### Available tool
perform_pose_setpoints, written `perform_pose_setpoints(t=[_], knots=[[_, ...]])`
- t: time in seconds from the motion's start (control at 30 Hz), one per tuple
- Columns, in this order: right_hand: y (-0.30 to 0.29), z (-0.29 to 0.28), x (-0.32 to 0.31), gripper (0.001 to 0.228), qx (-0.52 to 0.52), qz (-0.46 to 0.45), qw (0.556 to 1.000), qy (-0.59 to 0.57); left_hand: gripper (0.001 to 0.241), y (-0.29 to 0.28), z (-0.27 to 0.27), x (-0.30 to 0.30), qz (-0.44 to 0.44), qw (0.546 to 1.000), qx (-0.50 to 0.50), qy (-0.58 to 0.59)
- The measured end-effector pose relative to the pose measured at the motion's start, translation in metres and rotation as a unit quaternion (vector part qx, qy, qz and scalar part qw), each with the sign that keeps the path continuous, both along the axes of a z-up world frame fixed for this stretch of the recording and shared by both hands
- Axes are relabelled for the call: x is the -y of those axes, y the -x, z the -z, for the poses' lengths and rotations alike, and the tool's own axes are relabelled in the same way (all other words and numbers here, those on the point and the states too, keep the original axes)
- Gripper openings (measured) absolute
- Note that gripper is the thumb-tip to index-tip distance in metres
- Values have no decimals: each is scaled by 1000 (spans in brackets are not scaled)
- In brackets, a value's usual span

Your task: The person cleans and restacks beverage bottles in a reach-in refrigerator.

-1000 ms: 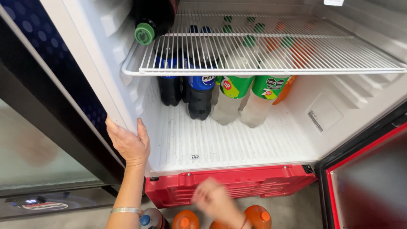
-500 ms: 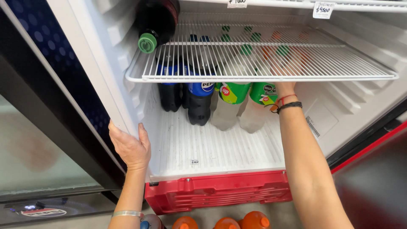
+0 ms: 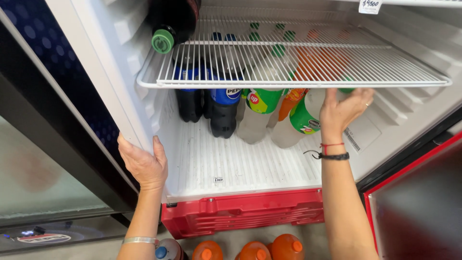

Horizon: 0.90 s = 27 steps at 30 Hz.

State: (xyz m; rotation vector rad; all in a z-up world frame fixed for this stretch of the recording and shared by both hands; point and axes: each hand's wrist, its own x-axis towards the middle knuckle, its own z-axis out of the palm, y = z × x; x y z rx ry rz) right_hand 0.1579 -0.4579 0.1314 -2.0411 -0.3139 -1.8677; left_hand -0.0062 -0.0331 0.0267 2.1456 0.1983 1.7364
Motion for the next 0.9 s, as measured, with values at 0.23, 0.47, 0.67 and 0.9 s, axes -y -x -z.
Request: perform_pose_setpoints(t=[0.23, 0.47, 0.67, 0.9], knots=[[33, 6, -6, 33, -31, -53, 985, -161, 81, 1, -1, 2, 4, 1000, 1, 2], [56, 21, -3, 19, 3, -48, 990, -135, 82, 3, 0, 1, 13, 999, -18, 32], [91, 47, -3, 17, -14, -94, 986, -136, 83, 12, -9, 0, 34, 997, -51, 51], [157, 57, 11, 9, -51, -212, 961, -169, 85, 21, -16, -3, 57, 994, -82, 50]])
